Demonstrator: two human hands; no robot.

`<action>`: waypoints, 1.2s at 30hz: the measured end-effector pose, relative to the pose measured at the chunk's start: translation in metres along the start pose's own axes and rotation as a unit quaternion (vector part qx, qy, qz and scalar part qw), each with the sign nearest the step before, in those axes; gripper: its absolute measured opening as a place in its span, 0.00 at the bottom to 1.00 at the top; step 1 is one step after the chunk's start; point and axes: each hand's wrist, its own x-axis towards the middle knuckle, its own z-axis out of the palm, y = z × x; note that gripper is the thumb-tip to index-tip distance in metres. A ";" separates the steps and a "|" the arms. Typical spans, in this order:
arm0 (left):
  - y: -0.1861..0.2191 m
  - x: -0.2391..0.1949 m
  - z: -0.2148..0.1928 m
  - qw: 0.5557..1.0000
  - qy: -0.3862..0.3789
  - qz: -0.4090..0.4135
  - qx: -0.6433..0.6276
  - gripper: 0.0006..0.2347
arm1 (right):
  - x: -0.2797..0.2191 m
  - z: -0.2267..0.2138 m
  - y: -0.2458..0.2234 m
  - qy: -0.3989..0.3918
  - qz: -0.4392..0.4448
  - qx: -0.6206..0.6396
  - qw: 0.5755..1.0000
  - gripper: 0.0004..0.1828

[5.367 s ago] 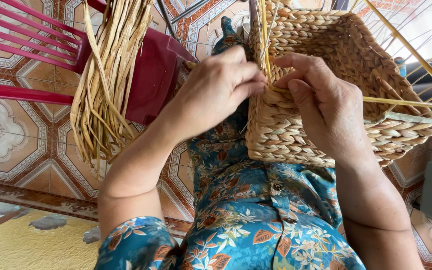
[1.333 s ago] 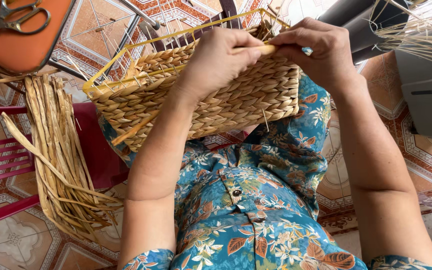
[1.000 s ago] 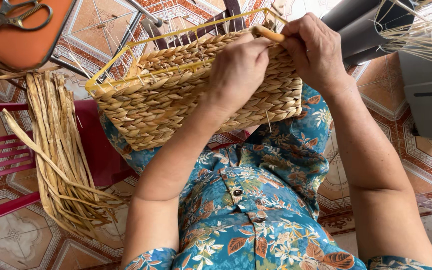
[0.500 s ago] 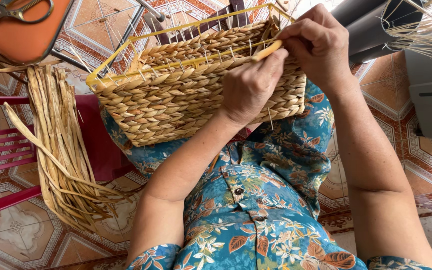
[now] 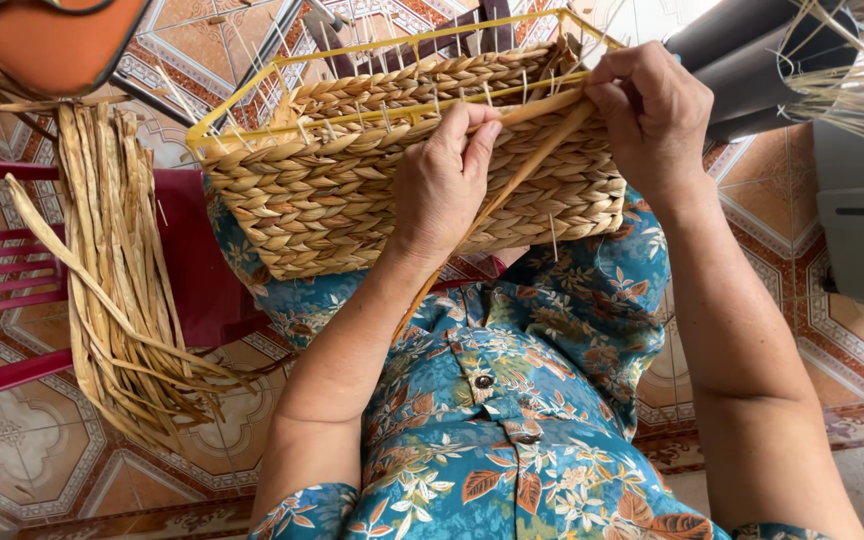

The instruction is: The person weaves a rectangular basket using dried palm leaves, interlacing strands through a yellow frame. They trim excess material with scissors and continue weaving the sides, adjusting the basket as needed.

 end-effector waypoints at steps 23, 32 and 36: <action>-0.017 -0.050 -0.113 0.994 0.058 0.074 -0.058 0.06 | -0.009 0.003 0.004 0.012 0.113 0.147 0.983 0.08; -0.030 -0.043 -0.120 0.997 0.026 0.057 -0.033 0.07 | 0.009 -0.014 -0.009 0.057 0.126 0.267 0.954 0.07; -0.096 -0.073 -0.183 0.990 0.138 -0.006 -0.002 0.08 | -0.040 -0.017 0.009 0.187 0.289 0.299 0.890 0.06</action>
